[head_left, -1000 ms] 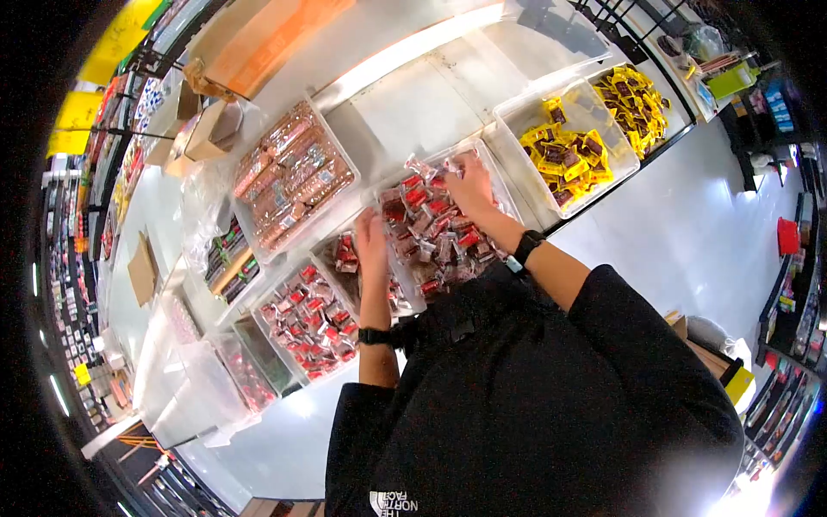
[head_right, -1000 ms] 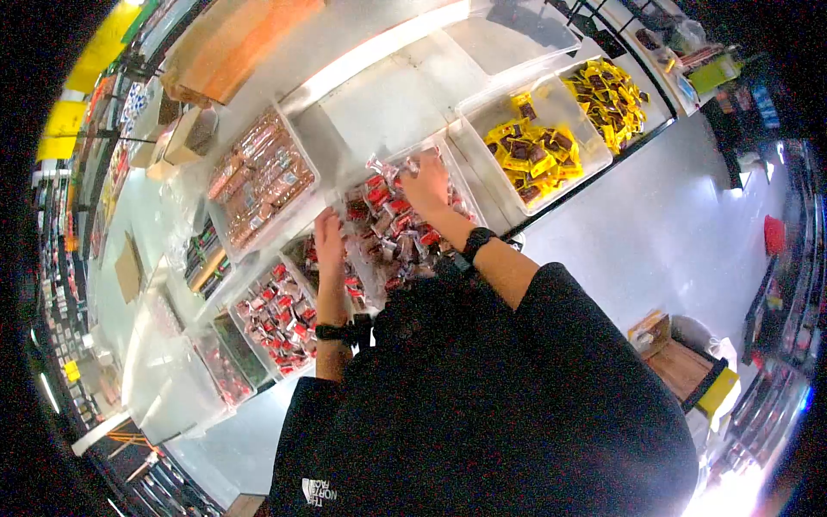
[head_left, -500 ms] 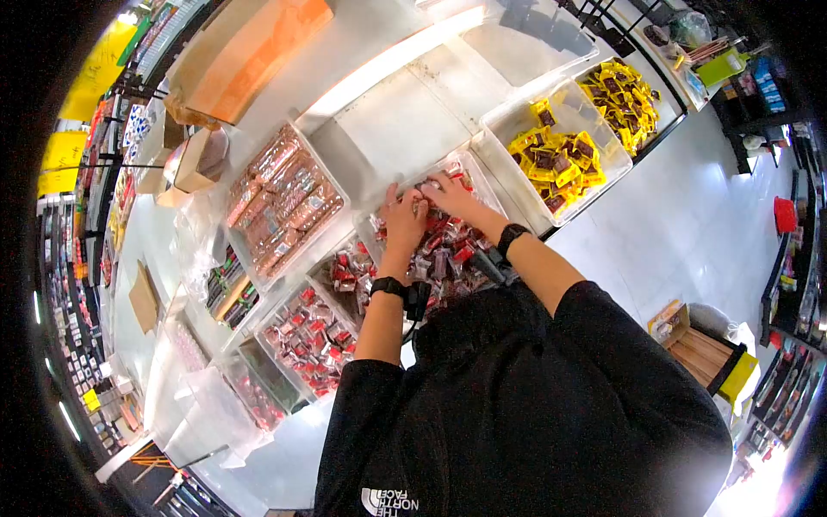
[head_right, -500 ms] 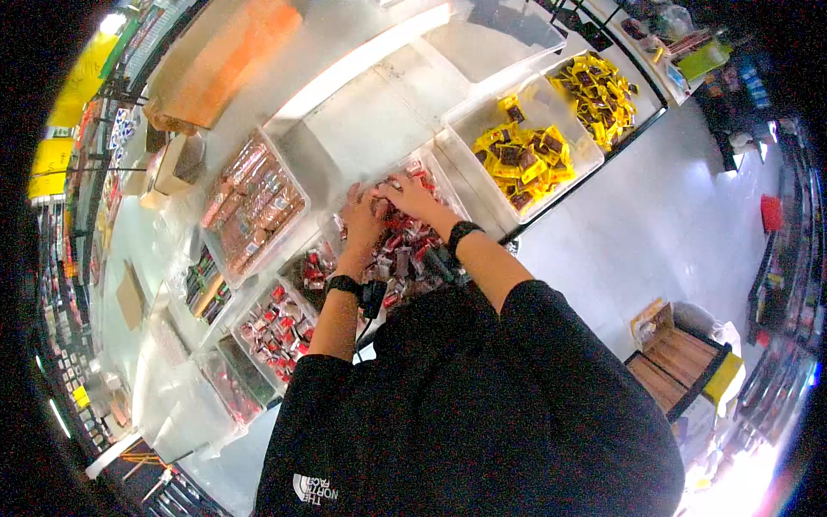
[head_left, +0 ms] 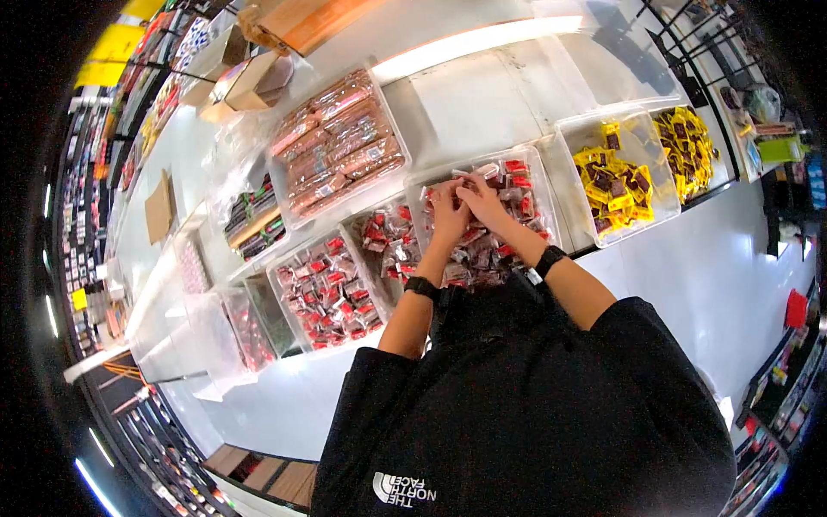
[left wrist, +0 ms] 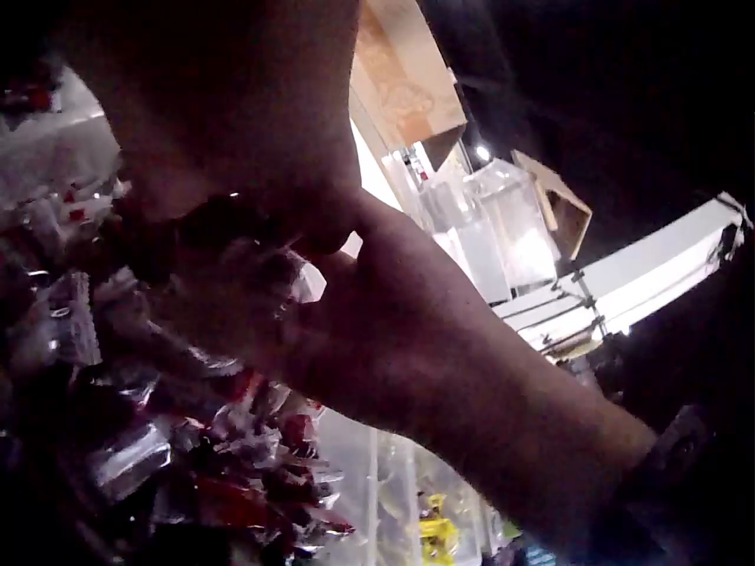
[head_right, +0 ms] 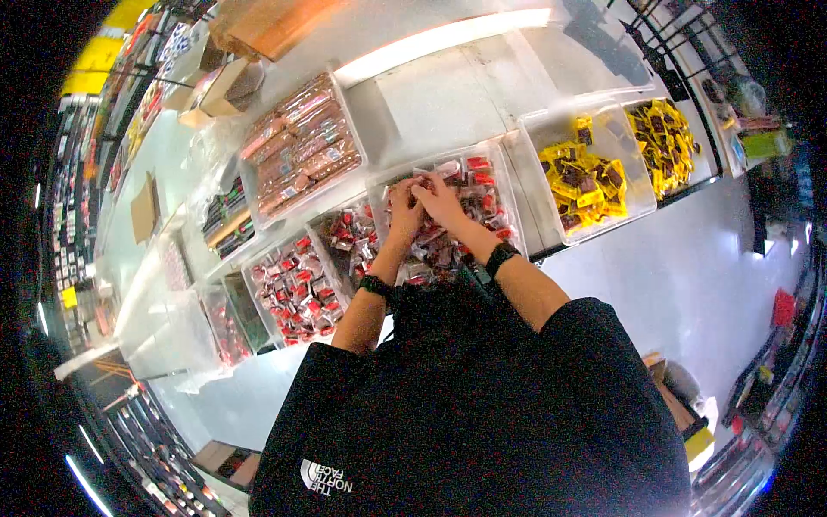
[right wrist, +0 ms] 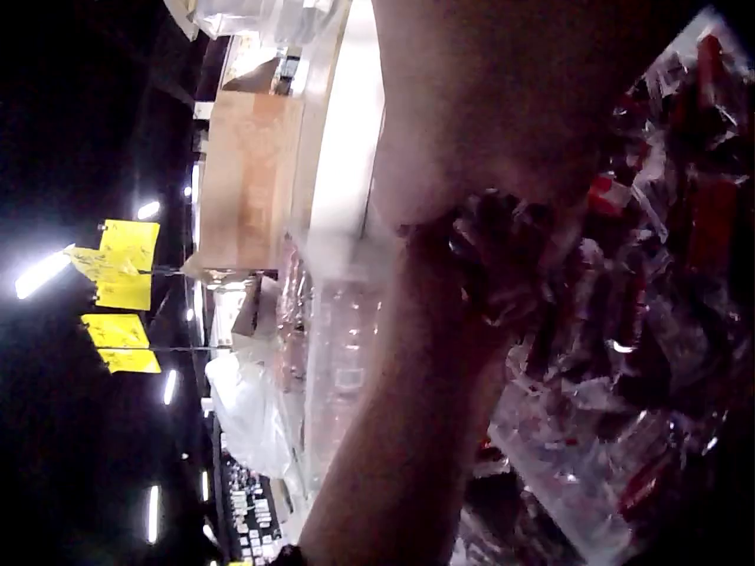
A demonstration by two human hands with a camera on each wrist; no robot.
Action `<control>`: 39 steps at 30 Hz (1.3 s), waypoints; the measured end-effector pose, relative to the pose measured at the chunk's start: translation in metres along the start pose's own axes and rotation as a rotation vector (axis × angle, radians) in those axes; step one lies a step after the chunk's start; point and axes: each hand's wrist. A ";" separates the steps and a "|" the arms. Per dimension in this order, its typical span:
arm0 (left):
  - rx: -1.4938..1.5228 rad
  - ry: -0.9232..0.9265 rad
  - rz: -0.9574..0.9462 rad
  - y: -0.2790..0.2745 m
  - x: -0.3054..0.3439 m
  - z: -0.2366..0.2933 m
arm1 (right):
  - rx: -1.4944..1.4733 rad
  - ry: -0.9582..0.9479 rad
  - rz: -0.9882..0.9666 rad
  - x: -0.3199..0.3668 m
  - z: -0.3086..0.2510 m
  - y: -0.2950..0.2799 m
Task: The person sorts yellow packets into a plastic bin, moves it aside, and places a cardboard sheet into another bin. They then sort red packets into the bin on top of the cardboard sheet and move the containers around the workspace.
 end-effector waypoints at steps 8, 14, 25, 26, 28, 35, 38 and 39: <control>0.749 -0.531 0.191 -0.102 0.047 0.032 | 0.099 -0.118 -0.237 0.042 -0.081 0.074; 0.780 -0.581 0.317 -0.135 0.084 -0.006 | 0.009 -0.022 -0.552 0.037 -0.047 0.125; 0.114 -0.276 0.130 -0.093 0.055 -0.018 | 0.120 -0.030 -0.023 0.020 -0.049 -0.014; 0.115 -0.276 0.124 -0.085 0.046 -0.009 | 0.172 -0.148 0.141 0.001 -0.002 -0.033; -0.007 -0.233 -0.101 -0.069 0.027 0.008 | 0.030 0.112 0.138 0.022 -0.041 -0.063; -0.656 -0.198 -0.288 -0.013 -0.006 -0.022 | 0.171 0.214 0.023 0.021 0.014 -0.061; -0.727 -0.277 -0.291 -0.008 -0.002 0.007 | 0.057 0.279 -0.102 0.011 0.015 -0.046; -0.738 -0.240 -0.290 -0.005 -0.001 0.004 | 0.094 0.235 -0.126 0.008 0.018 -0.041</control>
Point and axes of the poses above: each hand's wrist, its own x-axis away from the middle knuckle, its own y-axis out of the palm, z = x × y, and after that the axes turned 3 degrees about -y, right-handed
